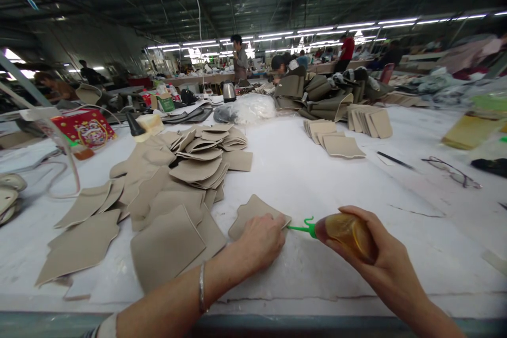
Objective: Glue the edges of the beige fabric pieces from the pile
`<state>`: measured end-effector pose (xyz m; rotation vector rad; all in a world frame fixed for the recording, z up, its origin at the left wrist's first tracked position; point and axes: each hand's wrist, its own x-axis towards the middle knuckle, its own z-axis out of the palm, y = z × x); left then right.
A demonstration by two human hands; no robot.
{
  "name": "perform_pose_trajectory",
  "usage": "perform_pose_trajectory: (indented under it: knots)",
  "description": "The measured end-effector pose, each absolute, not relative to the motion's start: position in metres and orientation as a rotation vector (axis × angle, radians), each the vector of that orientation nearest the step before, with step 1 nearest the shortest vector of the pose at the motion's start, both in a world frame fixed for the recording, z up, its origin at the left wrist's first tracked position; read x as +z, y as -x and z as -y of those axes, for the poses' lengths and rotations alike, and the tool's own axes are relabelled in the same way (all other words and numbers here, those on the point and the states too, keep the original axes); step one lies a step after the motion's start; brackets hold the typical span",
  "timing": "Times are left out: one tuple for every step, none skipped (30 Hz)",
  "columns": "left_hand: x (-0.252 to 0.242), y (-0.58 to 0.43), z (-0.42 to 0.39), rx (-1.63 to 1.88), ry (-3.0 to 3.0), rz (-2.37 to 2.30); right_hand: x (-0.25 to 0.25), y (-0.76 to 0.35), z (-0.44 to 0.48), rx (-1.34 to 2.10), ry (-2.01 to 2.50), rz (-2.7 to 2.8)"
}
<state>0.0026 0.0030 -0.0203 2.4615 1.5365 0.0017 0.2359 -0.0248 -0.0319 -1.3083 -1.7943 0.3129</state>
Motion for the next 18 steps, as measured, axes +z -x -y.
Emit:
perform_pose_trajectory:
  knots:
    - [-0.0201, -0.0027, -0.0026, 0.0, -2.461, -1.539, -0.0323, -0.2362, 0.0246, 0.316, 1.314, 1.783]
    - [-0.0201, -0.0027, -0.0022, -0.001, -2.459, -1.541, -0.0328, -0.2364, 0.0242, 0.312, 1.321, 1.769]
    - [-0.02, -0.0026, -0.002, -0.004, -2.457, -1.542, -0.0334, -0.2366, 0.0237, 0.301, 1.325, 1.755]
    - [-0.02, -0.0024, -0.0019, -0.007, -2.454, -1.54, -0.034, -0.2369, 0.0233, 0.291, 1.329, 1.746]
    - [-0.0201, -0.0021, -0.0019, -0.009, -2.452, -1.535, -0.0346, -0.2373, 0.0231, 0.288, 1.333, 1.742]
    - [-0.0201, -0.0017, -0.002, -0.01, -2.449, -1.529, -0.0351, -0.2377, 0.0232, 0.294, 1.334, 1.742]
    - [-0.0201, -0.0013, -0.0021, -0.007, -2.448, -1.521, -0.0357, -0.2383, 0.0237, 0.313, 1.335, 1.745]
    - [-0.0199, -0.0008, -0.0023, -0.005, -2.448, -1.513, -0.0361, -0.2389, 0.0244, 0.338, 1.333, 1.747]
    - [-0.0196, -0.0004, -0.0025, -0.003, -2.446, -1.508, -0.0364, -0.2396, 0.0251, 0.373, 1.331, 1.752]
    - [-0.019, 0.0001, -0.0026, -0.006, -2.444, -1.503, -0.0366, -0.2403, 0.0257, 0.406, 1.326, 1.758]
    - [-0.0183, 0.0006, -0.0026, -0.013, -2.441, -1.501, -0.0367, -0.2408, 0.0261, 0.435, 1.317, 1.763]
    - [-0.0173, 0.001, -0.0025, -0.025, -2.435, -1.502, -0.0368, -0.2412, 0.0262, 0.455, 1.312, 1.762]
    - [-0.0162, 0.0014, -0.0022, -0.04, -2.428, -1.504, -0.0369, -0.2415, 0.026, 0.466, 1.311, 1.756]
    - [-0.0149, 0.0018, -0.0018, -0.055, -2.42, -1.507, -0.0371, -0.2417, 0.0257, 0.467, 1.316, 1.745]
    - [-0.0136, 0.0023, -0.0013, -0.065, -2.413, -1.507, -0.0374, -0.2418, 0.0255, 0.463, 1.324, 1.731]
    - [-0.0124, 0.0027, -0.0007, -0.071, -2.404, -1.504, -0.0377, -0.2419, 0.0256, 0.457, 1.329, 1.717]
    - [-0.0113, 0.0032, -0.0002, -0.071, -2.397, -1.498, -0.0381, -0.2419, 0.0261, 0.46, 1.333, 1.715]
    - [-0.0105, 0.0038, 0.0002, -0.066, -2.391, -1.49, -0.0384, -0.242, 0.0268, 0.471, 1.333, 1.723]
